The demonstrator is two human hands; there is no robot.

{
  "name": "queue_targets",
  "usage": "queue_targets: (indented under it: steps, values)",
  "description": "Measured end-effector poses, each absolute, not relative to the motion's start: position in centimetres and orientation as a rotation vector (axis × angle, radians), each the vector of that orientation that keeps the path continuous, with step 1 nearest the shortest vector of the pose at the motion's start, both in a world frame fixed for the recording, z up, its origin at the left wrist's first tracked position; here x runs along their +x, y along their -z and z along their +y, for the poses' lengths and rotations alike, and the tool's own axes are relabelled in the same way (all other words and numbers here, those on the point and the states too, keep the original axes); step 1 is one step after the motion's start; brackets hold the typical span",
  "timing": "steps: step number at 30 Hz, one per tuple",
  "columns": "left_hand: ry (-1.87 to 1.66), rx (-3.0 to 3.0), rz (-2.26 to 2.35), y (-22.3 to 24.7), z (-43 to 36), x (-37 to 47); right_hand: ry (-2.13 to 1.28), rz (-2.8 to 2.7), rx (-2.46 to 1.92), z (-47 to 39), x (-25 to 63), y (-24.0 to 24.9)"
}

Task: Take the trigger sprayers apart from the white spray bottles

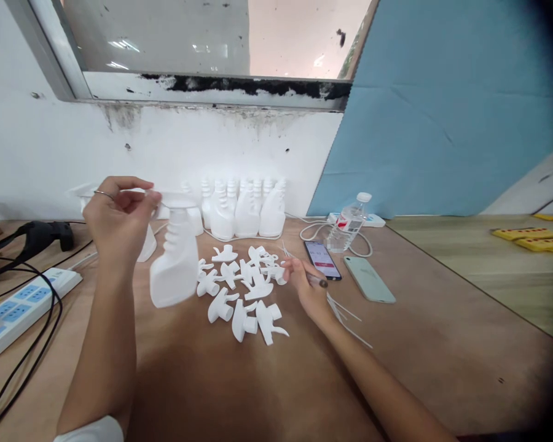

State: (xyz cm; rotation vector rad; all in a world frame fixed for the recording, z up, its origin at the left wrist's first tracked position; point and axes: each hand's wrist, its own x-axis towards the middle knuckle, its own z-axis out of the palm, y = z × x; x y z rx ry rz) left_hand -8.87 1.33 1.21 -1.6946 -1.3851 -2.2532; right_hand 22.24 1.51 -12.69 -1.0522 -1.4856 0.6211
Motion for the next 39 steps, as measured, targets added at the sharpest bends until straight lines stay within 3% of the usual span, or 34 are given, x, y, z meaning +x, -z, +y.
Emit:
queue_targets:
  steps: [4,9,15,21,24,33,39]
  values:
    - [2.507,-2.094,-1.243,-1.7,-0.8,-5.5,-0.886,-1.482,-0.978,0.4,19.6,9.6]
    - [2.534,-2.386,-1.368,-0.8,-1.8,-2.4,-1.186,-1.486,-0.783,-1.5,16.8,4.8]
    - [2.306,-2.537,-1.547,0.2,-1.9,-0.6,-1.016,-1.431,-0.862,-1.6,16.0,2.9]
    - [1.432,-2.765,-1.67,1.7,-2.6,0.4,-0.773,-1.154,-0.904,0.5,17.2,2.5]
    - [1.172,-2.762,-1.584,3.3,-2.9,1.8,-0.799,-1.004,-0.892,1.1,17.8,2.6]
    - [1.113,-2.768,-1.576,4.3,-2.7,2.7,-0.606,-1.113,-0.888,1.0,18.2,3.1]
    - [1.215,-2.858,-1.477,2.7,-2.5,0.8,-0.746,-1.124,-0.855,1.2,18.3,3.2]
